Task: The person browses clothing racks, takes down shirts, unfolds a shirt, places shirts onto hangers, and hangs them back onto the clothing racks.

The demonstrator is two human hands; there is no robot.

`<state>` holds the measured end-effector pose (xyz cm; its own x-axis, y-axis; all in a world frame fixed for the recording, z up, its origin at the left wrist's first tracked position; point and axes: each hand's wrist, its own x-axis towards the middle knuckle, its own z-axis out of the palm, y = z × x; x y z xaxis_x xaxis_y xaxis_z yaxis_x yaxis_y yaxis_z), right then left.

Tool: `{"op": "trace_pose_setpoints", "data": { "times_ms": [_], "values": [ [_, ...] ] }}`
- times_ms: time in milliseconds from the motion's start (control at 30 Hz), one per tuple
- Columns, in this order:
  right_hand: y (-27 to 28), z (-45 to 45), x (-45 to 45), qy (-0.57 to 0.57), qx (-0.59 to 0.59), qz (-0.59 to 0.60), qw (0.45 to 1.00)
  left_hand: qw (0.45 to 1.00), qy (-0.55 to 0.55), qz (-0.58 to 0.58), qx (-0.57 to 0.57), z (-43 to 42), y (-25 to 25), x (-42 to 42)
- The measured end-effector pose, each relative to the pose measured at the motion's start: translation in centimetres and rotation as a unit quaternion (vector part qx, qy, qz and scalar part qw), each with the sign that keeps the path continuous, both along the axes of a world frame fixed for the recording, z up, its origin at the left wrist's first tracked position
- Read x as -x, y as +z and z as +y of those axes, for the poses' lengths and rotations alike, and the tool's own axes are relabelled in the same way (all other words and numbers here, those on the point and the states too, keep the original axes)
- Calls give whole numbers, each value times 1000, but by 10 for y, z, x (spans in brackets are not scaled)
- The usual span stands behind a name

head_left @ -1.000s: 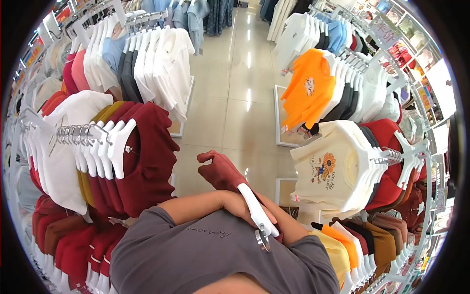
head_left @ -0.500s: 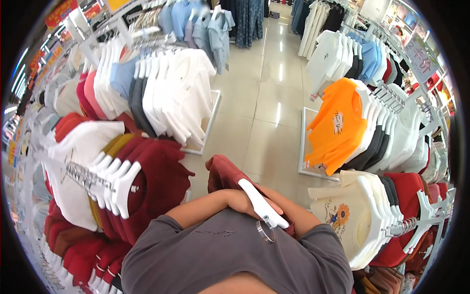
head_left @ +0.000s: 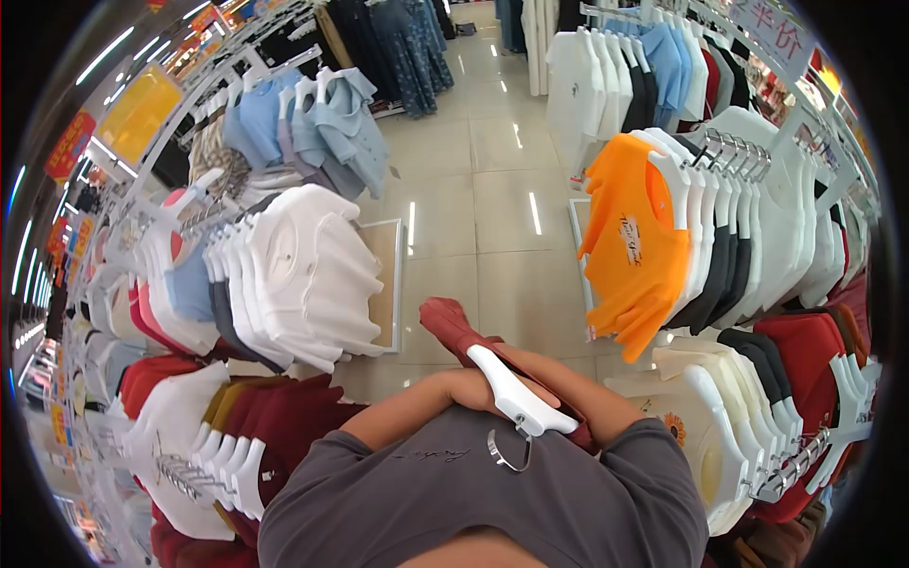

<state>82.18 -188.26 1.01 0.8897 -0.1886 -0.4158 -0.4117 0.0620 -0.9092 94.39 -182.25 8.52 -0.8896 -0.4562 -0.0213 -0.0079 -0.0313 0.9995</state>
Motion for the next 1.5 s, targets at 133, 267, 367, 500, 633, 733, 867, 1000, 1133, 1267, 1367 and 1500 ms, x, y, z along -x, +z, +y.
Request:
{"op": "trace_pose_setpoints", "data": {
  "times_ms": [133,267,367,500,633,733,867,1000,1133,1267,1367,1500],
  "values": [
    [-2,-21,6,-30,-13,0,999,1000,-2,2,4,-27,-7,1],
    [-4,-42,3,-62,-22,6,998,999,-45,-2,-8,-58,-16,-4],
    [-5,-63,-3,-85,-26,13,996,998,-58,22,-2,-85,-25,-12],
    [-3,-104,-23,-114,-27,27,993,996,-84,24,3,-128,-36,-35],
    [0,-158,-53,-146,-8,41,988,994,-104,27,-17,-183,-26,-73],
    [-7,-204,-86,-194,-11,57,979,993,-108,42,-7,-227,-28,-103],
    [-24,-258,-128,-245,-62,37,967,994,-97,42,-21,-267,-17,-146],
    [-12,-307,-143,-297,60,0,953,993,-103,30,-44,-304,-11,-180],
    [24,-330,-128,-398,54,1,916,986,-78,51,-137,-330,-9,-195],
    [45,-340,-112,-454,31,-32,890,980,-55,57,-182,-362,-20,-201],
    [42,-349,-104,-493,-13,-57,868,975,-48,76,-202,-391,-35,-202],
    [42,-376,-96,-487,-26,-58,871,973,-6,96,-212,-430,-45,-202]
  ]
}}
